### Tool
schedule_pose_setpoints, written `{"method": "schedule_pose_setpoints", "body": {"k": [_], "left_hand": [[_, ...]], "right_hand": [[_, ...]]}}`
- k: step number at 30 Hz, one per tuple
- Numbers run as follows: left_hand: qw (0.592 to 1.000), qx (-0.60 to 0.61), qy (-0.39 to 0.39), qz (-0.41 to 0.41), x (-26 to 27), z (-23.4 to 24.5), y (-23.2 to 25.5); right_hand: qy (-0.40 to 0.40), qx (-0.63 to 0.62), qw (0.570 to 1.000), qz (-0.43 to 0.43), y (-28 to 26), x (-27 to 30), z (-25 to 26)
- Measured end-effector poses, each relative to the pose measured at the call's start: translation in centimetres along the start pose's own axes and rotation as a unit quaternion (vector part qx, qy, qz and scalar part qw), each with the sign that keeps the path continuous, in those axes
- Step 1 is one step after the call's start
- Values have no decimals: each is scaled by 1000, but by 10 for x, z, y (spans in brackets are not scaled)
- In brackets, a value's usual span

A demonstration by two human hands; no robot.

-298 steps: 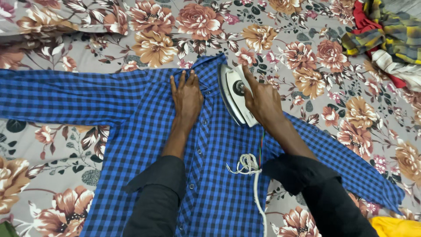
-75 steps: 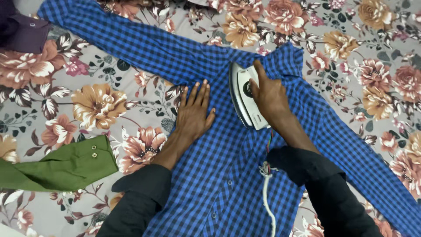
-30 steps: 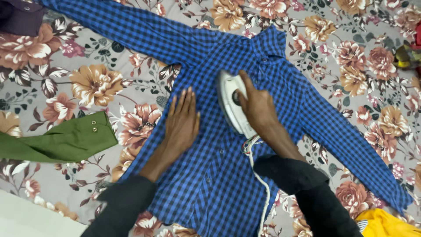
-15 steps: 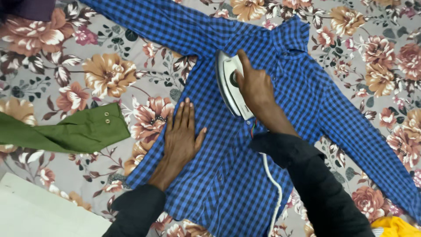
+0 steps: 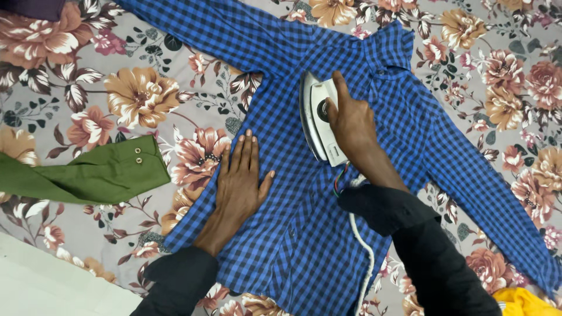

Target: The person irons a blue checkered shirt laid out on a floral-patterned bed. They smooth the fabric with one hand while moving the iron over the sleeves, collar, and body of the shirt.

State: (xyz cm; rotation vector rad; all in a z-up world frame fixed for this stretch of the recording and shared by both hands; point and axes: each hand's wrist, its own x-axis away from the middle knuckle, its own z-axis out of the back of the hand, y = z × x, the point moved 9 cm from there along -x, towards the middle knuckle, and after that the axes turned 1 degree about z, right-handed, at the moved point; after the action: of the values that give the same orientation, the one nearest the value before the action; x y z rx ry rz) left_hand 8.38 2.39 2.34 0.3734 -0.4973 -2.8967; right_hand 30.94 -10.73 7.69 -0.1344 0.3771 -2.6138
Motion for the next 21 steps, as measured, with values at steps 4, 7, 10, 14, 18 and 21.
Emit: {"method": "schedule_pose_setpoints", "body": {"k": [4, 7, 10, 14, 18, 21], "left_hand": [[999, 29, -3, 15, 2, -4, -1], [1000, 9, -5, 2, 1, -3, -2], [1000, 15, -1, 1, -1, -4, -2], [1000, 6, -7, 0, 3, -7, -2], [1000, 3, 12, -10, 1, 0, -1], [1000, 13, 9, -5, 4, -8, -4]], "right_hand": [[29, 0, 1000, 13, 7, -8, -2], [63, 11, 998, 24, 5, -15, -4], [49, -1, 999, -8, 16, -19, -9], [78, -15, 997, 14, 4, -8, 3], [14, -159, 985, -68, -4, 22, 33], [83, -219, 972, -27, -6, 82, 81]]}}
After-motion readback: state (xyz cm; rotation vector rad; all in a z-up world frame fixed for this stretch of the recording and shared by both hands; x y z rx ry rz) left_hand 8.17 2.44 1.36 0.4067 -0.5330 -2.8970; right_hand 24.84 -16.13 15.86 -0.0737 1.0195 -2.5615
